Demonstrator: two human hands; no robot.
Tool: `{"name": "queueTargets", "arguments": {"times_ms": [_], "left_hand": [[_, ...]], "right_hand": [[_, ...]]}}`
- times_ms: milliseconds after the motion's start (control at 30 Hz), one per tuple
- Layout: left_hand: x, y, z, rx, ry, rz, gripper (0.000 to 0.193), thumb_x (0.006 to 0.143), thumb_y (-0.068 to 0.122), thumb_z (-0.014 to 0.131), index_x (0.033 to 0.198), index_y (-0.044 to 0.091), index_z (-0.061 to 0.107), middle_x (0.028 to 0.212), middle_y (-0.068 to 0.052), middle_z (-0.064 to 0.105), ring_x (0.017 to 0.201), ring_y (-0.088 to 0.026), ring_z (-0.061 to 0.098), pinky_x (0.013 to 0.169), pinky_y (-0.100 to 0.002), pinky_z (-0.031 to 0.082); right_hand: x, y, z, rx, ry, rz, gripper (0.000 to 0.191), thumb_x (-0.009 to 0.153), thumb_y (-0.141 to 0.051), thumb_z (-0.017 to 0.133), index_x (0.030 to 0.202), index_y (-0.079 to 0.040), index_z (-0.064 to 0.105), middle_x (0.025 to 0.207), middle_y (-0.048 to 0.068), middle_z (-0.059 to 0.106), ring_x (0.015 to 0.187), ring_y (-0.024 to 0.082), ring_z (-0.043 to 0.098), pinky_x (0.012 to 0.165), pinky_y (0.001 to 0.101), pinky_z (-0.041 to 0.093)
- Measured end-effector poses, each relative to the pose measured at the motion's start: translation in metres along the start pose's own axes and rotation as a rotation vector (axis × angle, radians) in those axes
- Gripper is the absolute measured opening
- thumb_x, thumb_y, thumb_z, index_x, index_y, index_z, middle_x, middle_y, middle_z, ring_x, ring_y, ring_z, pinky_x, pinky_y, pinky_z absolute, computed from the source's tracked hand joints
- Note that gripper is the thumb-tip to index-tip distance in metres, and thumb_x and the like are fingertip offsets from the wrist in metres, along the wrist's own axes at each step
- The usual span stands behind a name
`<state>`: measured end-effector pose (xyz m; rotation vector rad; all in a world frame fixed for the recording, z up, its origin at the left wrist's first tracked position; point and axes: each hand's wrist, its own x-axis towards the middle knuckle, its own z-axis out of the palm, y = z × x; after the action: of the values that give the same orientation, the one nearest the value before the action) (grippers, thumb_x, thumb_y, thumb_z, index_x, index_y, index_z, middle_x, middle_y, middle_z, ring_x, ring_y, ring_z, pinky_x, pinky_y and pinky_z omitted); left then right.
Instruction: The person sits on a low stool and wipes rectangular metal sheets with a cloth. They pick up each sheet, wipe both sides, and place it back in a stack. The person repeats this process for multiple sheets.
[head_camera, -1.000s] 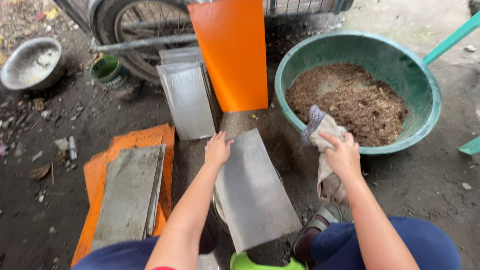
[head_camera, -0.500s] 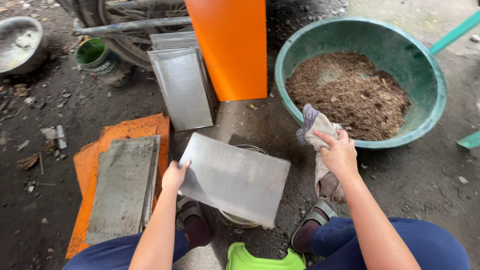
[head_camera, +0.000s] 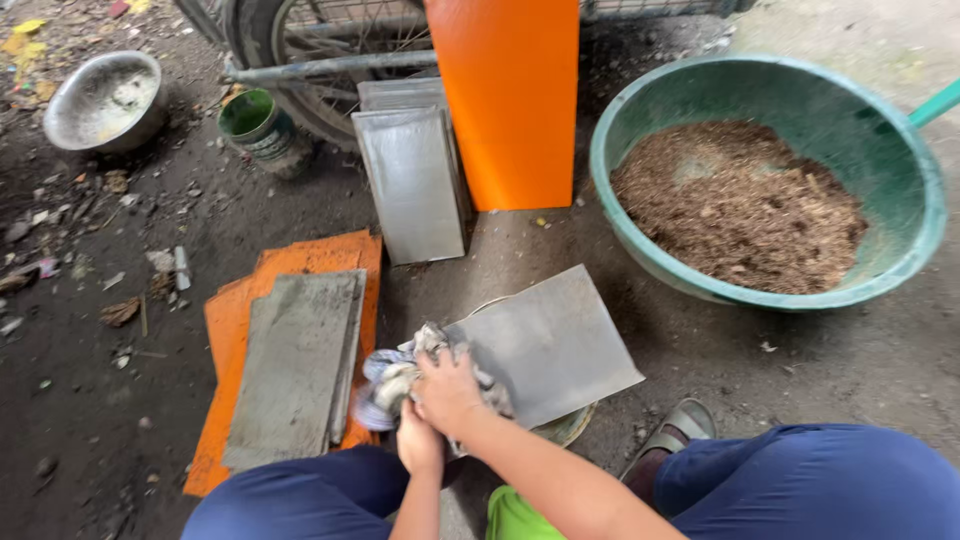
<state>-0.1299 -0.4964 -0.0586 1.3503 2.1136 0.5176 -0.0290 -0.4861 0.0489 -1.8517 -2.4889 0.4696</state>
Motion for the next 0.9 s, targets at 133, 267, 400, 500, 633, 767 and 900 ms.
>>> {"name": "queueTargets", "arguments": {"times_ms": [133, 267, 400, 500, 633, 767, 900], "left_hand": [[-0.006, -0.007, -0.003, 0.078, -0.025, -0.096, 0.042, 0.106, 0.052, 0.039, 0.119, 0.019, 0.06, 0.101, -0.023, 0.074, 0.098, -0.046, 0.069, 0.082, -0.054, 0.053], [-0.006, -0.001, -0.014, 0.117, -0.076, -0.098, 0.041, 0.106, 0.051, 0.039, 0.122, 0.019, 0.058, 0.1, -0.023, 0.074, 0.098, -0.046, 0.069, 0.082, -0.055, 0.053], [-0.005, 0.006, -0.015, 0.018, -0.03, -0.072, 0.044, 0.101, 0.055, 0.042, 0.123, 0.021, 0.06, 0.104, -0.02, 0.075, 0.101, -0.044, 0.07, 0.085, -0.054, 0.053], [0.012, 0.008, -0.01, -0.109, -0.014, -0.078, 0.046, 0.103, 0.054, 0.041, 0.124, 0.019, 0.063, 0.111, -0.02, 0.073, 0.105, -0.044, 0.067, 0.087, -0.053, 0.052], [0.034, 0.005, -0.012, -0.217, 0.014, -0.024, 0.052, 0.106, 0.055, 0.039, 0.126, 0.014, 0.064, 0.118, -0.023, 0.07, 0.111, -0.043, 0.064, 0.092, -0.05, 0.049], [0.033, 0.013, -0.008, -0.209, -0.082, -0.013, 0.056, 0.103, 0.057, 0.045, 0.121, 0.008, 0.067, 0.111, -0.024, 0.073, 0.107, -0.041, 0.068, 0.091, -0.05, 0.051], [0.018, 0.013, 0.003, -0.01, -0.054, -0.024, 0.049, 0.101, 0.05, 0.048, 0.117, 0.01, 0.069, 0.105, -0.027, 0.072, 0.099, -0.047, 0.068, 0.084, -0.055, 0.052]], "right_hand": [[0.016, 0.058, 0.017, 0.07, 0.469, 0.279, 0.04, 0.092, -0.028, 0.061, 0.127, -0.007, 0.063, 0.113, 0.022, 0.062, 0.114, 0.042, 0.053, 0.102, 0.0611, 0.038], [-0.011, 0.198, -0.004, -0.038, 0.628, 0.718, 0.038, 0.09, -0.031, 0.063, 0.12, -0.007, 0.063, 0.11, 0.027, 0.061, 0.097, 0.042, 0.059, 0.077, 0.0532, 0.049], [-0.075, 0.3, -0.047, -0.137, 0.167, 0.944, 0.029, 0.087, -0.032, 0.07, 0.115, -0.038, 0.076, 0.135, 0.009, 0.056, 0.124, 0.04, 0.053, 0.096, 0.0553, 0.047], [-0.102, 0.314, -0.069, -0.118, 0.301, 1.013, 0.036, 0.085, -0.037, 0.073, 0.121, -0.044, 0.073, 0.141, 0.011, 0.05, 0.122, 0.043, 0.052, 0.095, 0.0559, 0.046], [-0.086, 0.268, -0.075, -0.206, 0.236, 0.794, 0.037, 0.085, -0.034, 0.072, 0.121, -0.043, 0.072, 0.129, 0.013, 0.054, 0.108, 0.035, 0.06, 0.086, 0.0447, 0.054], [-0.027, 0.12, -0.021, -0.181, 0.242, 0.378, 0.037, 0.091, -0.017, 0.059, 0.123, -0.034, 0.066, 0.124, 0.007, 0.062, 0.097, 0.03, 0.064, 0.076, 0.0492, 0.054], [-0.01, 0.007, 0.045, -0.211, 0.373, 0.108, 0.024, 0.086, -0.028, 0.059, 0.1, -0.026, 0.078, 0.152, 0.013, 0.047, 0.124, 0.042, 0.05, 0.095, 0.0698, 0.037]]}}
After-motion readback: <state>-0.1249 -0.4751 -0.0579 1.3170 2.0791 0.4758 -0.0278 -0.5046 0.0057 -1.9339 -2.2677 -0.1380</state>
